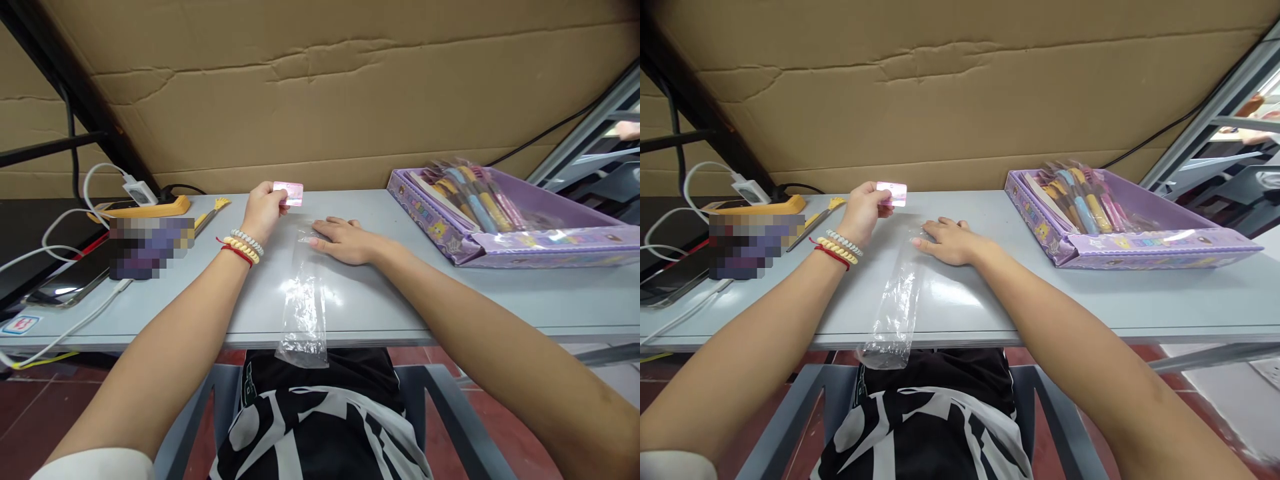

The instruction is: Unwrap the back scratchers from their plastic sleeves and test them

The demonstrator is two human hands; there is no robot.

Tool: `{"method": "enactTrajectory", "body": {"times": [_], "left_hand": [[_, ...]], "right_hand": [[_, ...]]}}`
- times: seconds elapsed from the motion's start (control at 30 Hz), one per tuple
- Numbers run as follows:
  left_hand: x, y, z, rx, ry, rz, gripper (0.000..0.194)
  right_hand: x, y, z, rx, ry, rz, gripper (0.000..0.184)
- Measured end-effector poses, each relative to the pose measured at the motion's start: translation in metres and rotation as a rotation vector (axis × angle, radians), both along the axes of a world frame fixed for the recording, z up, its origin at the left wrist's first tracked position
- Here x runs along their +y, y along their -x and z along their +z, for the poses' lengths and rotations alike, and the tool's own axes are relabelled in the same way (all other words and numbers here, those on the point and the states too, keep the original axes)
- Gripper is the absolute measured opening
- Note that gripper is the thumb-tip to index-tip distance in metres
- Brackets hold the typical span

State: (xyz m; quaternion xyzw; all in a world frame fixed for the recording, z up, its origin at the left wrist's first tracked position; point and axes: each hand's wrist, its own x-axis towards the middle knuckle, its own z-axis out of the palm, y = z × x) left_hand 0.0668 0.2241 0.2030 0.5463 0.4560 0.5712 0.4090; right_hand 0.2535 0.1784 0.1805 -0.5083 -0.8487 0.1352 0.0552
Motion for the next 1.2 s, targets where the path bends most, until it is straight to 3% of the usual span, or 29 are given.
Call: {"method": "enactTrajectory", "body": {"times": [0.37,0.53,0.6,0.73,0.8,0.9,1.0,1.1,1.2], "left_hand": [[0.000,-0.001,-0.004,0.130,0.037,-0.037,0.008],[0.003,0.001,-0.006,0.167,0.052,-0.003,0.008],[0.005,0.002,-0.007,0.199,0.058,0.014,0.007],[0.007,0.007,-0.011,0.327,0.031,0.046,0.003],[0.008,0.009,-0.012,0.390,0.009,0.054,0.008],[0.006,0.010,-0.012,0.472,-0.007,0.070,0.010],[0.005,0.009,-0.010,0.555,-0.019,0.068,0.008],[0.004,0.009,-0.010,0.639,-0.042,0.078,0.007],[0.004,0.010,-0.010,0.681,-0.054,0.078,0.009]], "right_hand": [[0.000,0.004,0.002,-0.056,-0.072,0.026,0.078],[0.008,-0.007,-0.001,-0.112,-0.059,-0.092,0.091],[0.011,-0.014,0.001,-0.128,-0.132,-0.152,0.090],[0.009,-0.023,0.013,-0.135,-0.434,-0.273,0.068],[0.003,-0.024,0.019,-0.086,-0.471,-0.270,0.057],[-0.009,-0.017,0.024,-0.004,-0.318,-0.100,0.060],[-0.019,-0.005,0.025,-0.060,-0.112,0.044,0.091],[-0.022,0.002,0.026,-0.170,0.041,0.040,0.110],[-0.019,-0.007,0.031,-0.255,0.137,-0.040,0.109]]}}
